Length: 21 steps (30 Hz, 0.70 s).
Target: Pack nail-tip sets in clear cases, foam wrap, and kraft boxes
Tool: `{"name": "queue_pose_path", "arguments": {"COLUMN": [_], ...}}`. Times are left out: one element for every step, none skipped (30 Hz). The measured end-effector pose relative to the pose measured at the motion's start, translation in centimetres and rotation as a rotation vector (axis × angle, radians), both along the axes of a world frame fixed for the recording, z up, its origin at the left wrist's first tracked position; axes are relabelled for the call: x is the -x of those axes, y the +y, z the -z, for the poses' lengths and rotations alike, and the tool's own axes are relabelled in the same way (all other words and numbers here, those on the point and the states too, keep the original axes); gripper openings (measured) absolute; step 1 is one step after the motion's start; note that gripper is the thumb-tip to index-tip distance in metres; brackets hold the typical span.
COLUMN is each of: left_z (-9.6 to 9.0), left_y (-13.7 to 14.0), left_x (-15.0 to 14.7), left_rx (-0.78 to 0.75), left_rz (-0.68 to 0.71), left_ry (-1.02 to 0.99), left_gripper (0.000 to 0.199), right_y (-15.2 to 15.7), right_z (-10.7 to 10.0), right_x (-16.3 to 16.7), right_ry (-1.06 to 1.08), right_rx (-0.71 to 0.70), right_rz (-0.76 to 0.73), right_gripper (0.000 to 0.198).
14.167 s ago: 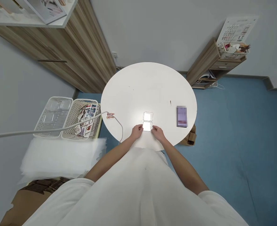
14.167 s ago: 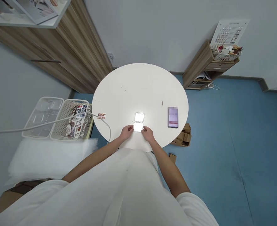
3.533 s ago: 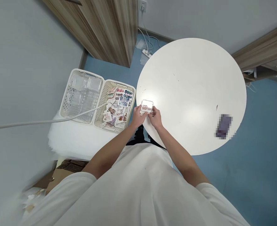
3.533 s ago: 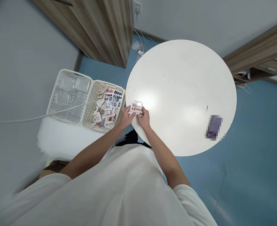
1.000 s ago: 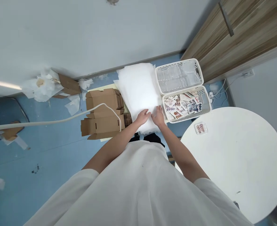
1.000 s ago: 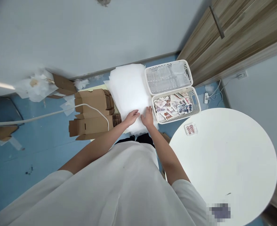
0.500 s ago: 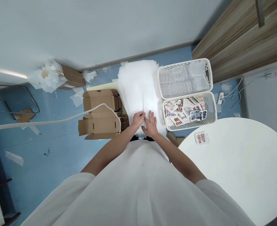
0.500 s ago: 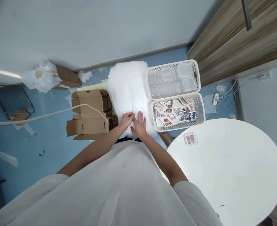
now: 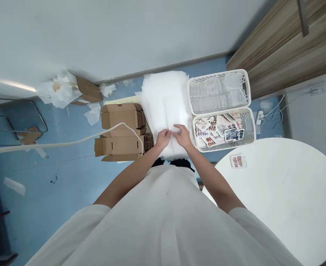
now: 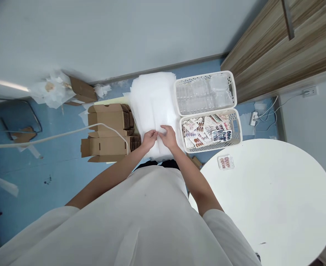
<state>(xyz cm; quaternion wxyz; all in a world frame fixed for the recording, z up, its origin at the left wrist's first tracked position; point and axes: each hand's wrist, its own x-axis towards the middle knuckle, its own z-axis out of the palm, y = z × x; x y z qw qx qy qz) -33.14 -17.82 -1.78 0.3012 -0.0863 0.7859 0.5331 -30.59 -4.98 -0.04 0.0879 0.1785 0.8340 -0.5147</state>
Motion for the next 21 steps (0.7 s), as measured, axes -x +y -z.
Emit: {"name": "queue_pose_path", "arguments": {"left_z": [-0.2, -0.4, -0.6, -0.9, -1.2, -1.6, -2.0, -2.3, -2.6, -2.8, -2.9, -3.0, -2.9, -2.8, -2.7, -2.6, -2.5, -2.5, -2.5, -2.6, -2.7], "left_y": [-0.1, -0.3, -0.5, -0.8, -1.1, -1.5, -1.9, -2.2, -2.6, -2.9, -3.2, -3.4, -3.5, -3.5, -3.5, -3.4, -3.2, -3.0, -2.8, -2.5, -2.2], "left_x": [-0.1, -0.3, -0.4, -0.5, -0.7, -0.8, -0.9, -1.0, -1.1, -1.2, -1.4, -1.7, -2.0, -2.4, -2.9, -3.5, -4.1, -4.7, -5.4, -6.0, -6.6], "left_rx": [-0.013, -0.031, -0.047, -0.055, -0.055, -0.048, -0.038, -0.029, -0.024, -0.024, -0.026, -0.03, -0.036, -0.044, -0.05, -0.047, -0.038, -0.026, -0.019, -0.025, -0.047], "left_rz": [0.0, 0.0, 0.0, 0.002, 0.008, 0.02, 0.035, 0.053, 0.072, 0.092, 0.11, 0.129, 0.154, 0.184, 0.214, 0.239, 0.258, 0.272, 0.287, 0.307, 0.338], "left_ry": [-0.006, -0.013, -0.018, -0.017, -0.011, 0.0, 0.013, 0.024, 0.031, 0.038, 0.046, 0.055, 0.066, 0.077, 0.088, 0.102, 0.114, 0.122, 0.122, 0.112, 0.092], "left_gripper": [0.025, 0.027, 0.03, 0.034, 0.037, 0.039, 0.04, 0.04, 0.041, 0.041, 0.04, 0.04, 0.039, 0.038, 0.038, 0.038, 0.04, 0.044, 0.048, 0.054, 0.06], "right_y": [0.1, 0.1, 0.2, 0.2, 0.3, 0.3, 0.4, 0.4, 0.4, 0.4, 0.4, 0.4, 0.4, 0.4, 0.4, 0.4, 0.4, 0.3, 0.3, 0.2, 0.2], "right_z": [0.0, 0.0, -0.1, -0.2, -0.5, -0.8, -1.3, -1.9, -2.5, -3.2, -3.9, -4.6, -5.4, -6.0, -6.7, -7.3, -7.9, -8.4, -8.9, -9.3, -9.6], "right_x": [0.1, 0.1, 0.0, -0.2, -0.5, -0.9, -1.3, -1.7, -2.3, -2.9, -3.7, -4.6, -5.6, -6.7, -7.9, -9.1, -10.4, -11.8, -13.1, -14.3, -15.6], "right_ry": [-0.036, -0.075, -0.105, -0.116, -0.107, -0.083, -0.053, -0.022, 0.008, 0.038, 0.068, 0.097, 0.122, 0.141, 0.152, 0.16, 0.167, 0.176, 0.189, 0.205, 0.224], "right_rx": [-0.018, -0.046, -0.083, -0.128, -0.176, -0.223, -0.263, -0.295, -0.322, -0.346, -0.366, -0.382, -0.392, -0.395, -0.392, -0.386, -0.377, -0.367, -0.356, -0.346, -0.337], "right_rz": [-0.012, -0.017, -0.015, -0.012, -0.01, -0.016, -0.03, -0.05, -0.068, -0.08, -0.082, -0.073, -0.052, -0.017, 0.028, 0.083, 0.147, 0.219, 0.295, 0.373, 0.451], "right_gripper": [0.037, 0.037, 0.038, 0.04, 0.042, 0.042, 0.042, 0.042, 0.04, 0.039, 0.038, 0.037, 0.036, 0.036, 0.036, 0.036, 0.035, 0.035, 0.035, 0.034, 0.034]}}
